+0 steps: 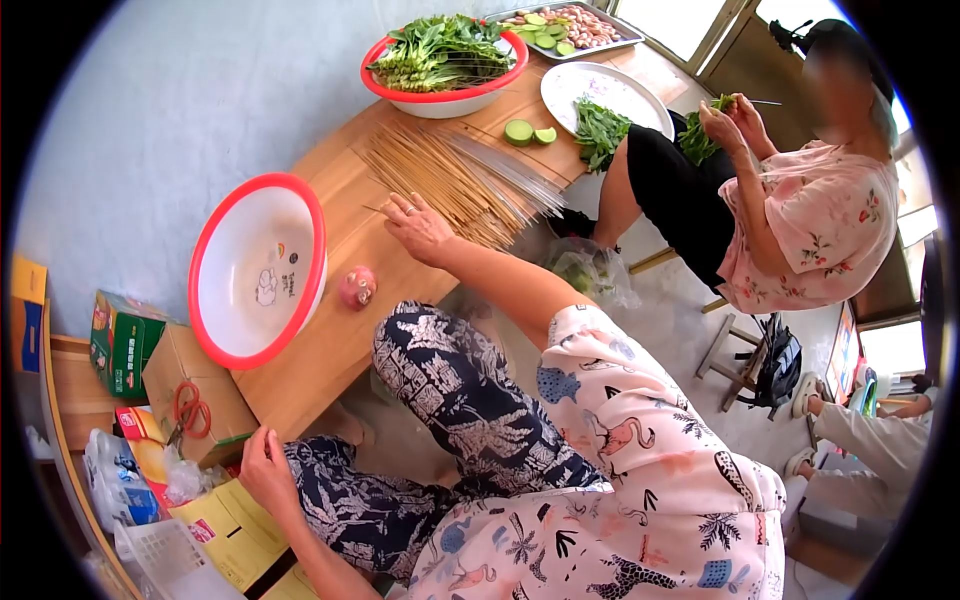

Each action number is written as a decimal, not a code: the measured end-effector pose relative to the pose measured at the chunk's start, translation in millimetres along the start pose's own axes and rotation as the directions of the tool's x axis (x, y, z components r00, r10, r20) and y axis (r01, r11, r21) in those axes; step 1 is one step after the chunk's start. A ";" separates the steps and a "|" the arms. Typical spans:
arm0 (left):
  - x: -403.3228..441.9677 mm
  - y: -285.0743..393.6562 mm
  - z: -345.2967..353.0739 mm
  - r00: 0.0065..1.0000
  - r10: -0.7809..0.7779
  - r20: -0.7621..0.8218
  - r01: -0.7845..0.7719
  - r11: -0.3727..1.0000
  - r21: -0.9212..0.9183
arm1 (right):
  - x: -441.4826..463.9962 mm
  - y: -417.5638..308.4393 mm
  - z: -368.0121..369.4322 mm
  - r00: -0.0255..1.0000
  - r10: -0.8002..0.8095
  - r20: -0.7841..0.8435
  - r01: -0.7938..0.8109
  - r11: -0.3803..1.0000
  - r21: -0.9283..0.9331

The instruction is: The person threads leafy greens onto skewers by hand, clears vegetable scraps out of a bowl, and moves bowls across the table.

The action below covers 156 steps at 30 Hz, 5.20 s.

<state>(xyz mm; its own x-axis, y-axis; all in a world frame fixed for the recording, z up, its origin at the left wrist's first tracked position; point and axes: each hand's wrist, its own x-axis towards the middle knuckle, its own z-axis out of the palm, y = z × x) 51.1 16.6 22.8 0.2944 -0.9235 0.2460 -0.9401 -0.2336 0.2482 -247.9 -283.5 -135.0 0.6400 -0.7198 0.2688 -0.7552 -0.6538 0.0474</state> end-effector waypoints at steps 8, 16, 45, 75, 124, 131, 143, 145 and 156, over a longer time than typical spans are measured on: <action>1.5 1.3 -0.7 1.000 -0.021 0.016 0.021 1.000 0.002 | -0.6 22.7 22.2 0.968 0.223 0.118 -0.218 0.975 -0.047; 5.9 2.5 2.5 1.000 -0.001 0.020 0.001 1.000 0.001 | -3.4 13.6 15.7 0.956 -0.292 -0.010 0.289 0.939 0.189; 5.3 -2.2 6.1 0.999 0.051 -0.016 -0.052 0.999 -0.016 | -10.8 17.1 15.9 0.855 0.515 -0.057 -0.336 0.636 0.695; -22.6 -61.0 -10.2 0.986 -0.127 0.111 0.114 0.987 0.117 | -299.2 -144.3 27.8 0.644 -0.039 0.764 -0.726 0.281 0.627; -33.4 -70.4 -17.0 0.983 -0.025 0.181 -0.032 0.952 0.305 | -355.4 -30.7 98.6 0.504 0.400 0.766 -0.694 -0.340 0.634; -24.4 -89.7 -17.0 0.967 -0.062 0.249 0.050 0.997 0.057 | -340.6 -42.7 82.2 0.524 0.418 0.742 -0.637 -0.386 0.667; -31.8 -142.1 -8.9 0.846 -0.214 0.488 0.532 0.379 -0.757 | -285.0 14.0 -0.3 0.376 0.546 0.749 -0.561 -0.509 0.653; -40.7 -138.5 -3.6 0.860 -0.236 0.452 0.487 0.116 -0.866 | -273.0 24.6 -9.9 0.410 0.625 0.664 -0.480 -0.471 0.740; -44.4 -113.4 14.7 0.874 -0.432 0.220 0.393 0.363 -0.845 | -118.5 17.3 -193.7 0.765 0.629 0.139 -0.096 -0.103 0.990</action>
<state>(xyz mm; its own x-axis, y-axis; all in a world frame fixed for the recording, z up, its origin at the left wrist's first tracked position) 142.1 79.6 -30.1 0.6261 -0.7735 -0.0989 -0.0804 -0.1901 0.9785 -364.3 -164.4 20.2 0.0339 -0.9942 0.1016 0.1564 -0.0951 -0.9831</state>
